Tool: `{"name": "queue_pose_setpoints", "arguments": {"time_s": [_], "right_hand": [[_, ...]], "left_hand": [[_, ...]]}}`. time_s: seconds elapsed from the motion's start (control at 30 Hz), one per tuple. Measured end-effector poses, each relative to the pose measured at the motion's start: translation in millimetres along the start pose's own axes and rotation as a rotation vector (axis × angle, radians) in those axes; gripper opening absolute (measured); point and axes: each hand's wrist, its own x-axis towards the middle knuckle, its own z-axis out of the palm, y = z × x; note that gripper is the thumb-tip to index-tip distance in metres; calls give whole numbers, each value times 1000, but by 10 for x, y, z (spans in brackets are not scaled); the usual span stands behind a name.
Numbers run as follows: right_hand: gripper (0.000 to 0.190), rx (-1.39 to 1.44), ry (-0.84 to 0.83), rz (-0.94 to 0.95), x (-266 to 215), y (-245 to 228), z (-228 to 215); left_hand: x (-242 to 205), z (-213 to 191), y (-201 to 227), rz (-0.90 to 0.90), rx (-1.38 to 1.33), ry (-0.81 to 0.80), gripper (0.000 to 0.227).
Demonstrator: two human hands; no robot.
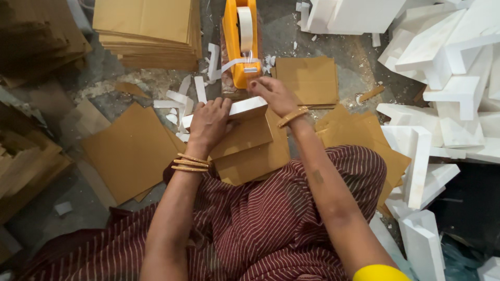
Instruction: The person sits on the floor and assembles small white styrofoam boxes using a handheld tape dispenser. They pick up a flat piece of styrofoam, fold it into a box shape, and secure the edges with clear tape. The process is repeated for multiple units, with finished boxes being placed aside.
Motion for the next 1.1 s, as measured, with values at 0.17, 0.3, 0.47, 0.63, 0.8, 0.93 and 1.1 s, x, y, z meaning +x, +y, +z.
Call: {"name": "queue_pose_setpoints", "arguments": {"time_s": [0.17,0.3,0.47,0.63,0.8,0.93,1.1], "right_hand": [[27,90,-40,171,359,384,23],[16,-5,-42,232,359,468,-65],[25,46,-301,300,-89,393,-307],[61,73,-384,408,-263,731,-400],[59,-213,-37,320,-386,614,-273],[53,-138,8,60,-801,-100,-334],[52,-759,-120,21,-1147,-646,-215]], "left_hand": [[39,90,-9,29,30,10,54],[28,59,25,60,46,51,50],[-208,15,283,213,52,118,43],[-405,-56,449,283,139,257,33],[-469,-111,513,240,105,255,35],[-336,-149,499,198,60,191,38],[-161,-160,429,112,-30,72,40]]}}
